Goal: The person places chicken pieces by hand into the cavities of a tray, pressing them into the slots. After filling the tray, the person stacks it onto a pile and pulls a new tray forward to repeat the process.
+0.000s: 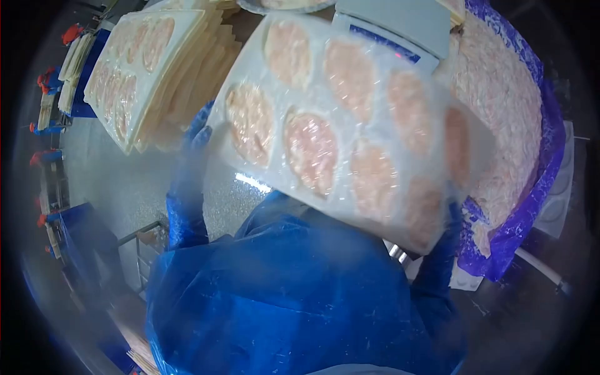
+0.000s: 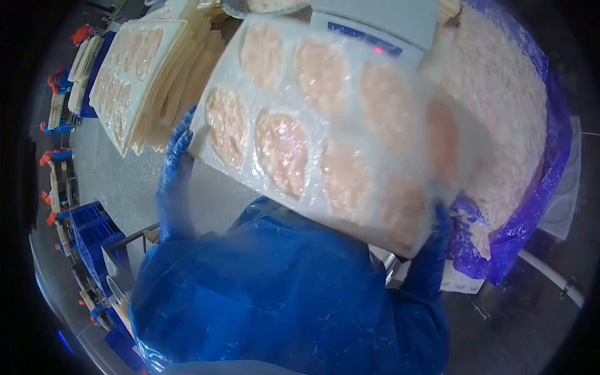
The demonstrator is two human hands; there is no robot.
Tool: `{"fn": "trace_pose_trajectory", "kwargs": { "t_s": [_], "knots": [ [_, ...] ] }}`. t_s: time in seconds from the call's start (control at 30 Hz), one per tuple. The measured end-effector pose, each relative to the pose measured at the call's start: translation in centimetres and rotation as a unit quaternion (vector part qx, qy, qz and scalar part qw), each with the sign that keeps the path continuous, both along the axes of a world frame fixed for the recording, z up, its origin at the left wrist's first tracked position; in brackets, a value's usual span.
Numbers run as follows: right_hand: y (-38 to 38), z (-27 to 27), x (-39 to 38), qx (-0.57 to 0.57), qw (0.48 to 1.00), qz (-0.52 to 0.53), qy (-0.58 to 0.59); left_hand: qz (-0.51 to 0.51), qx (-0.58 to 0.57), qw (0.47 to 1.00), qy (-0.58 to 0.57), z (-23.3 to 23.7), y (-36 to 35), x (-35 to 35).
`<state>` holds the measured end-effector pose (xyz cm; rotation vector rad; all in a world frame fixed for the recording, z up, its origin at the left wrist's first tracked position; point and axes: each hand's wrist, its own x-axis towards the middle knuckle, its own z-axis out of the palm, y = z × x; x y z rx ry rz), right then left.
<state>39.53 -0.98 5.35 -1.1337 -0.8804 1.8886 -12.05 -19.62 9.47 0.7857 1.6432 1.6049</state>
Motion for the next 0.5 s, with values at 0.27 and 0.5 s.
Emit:
{"fn": "trace_pose_trajectory", "kwargs": {
  "t_s": [0.27,0.5],
  "knots": [
    [23.3,2.6,1.2,0.06,0.997,-0.038,-0.013,-0.031,0.08,0.734,0.674,2.5,20.2,-7.8],
    [27.7,1.8,7.8,-0.003,0.924,0.222,0.31,-0.048,0.224,0.955,-0.19,-2.4,20.4,-5.6]
  ]
}}
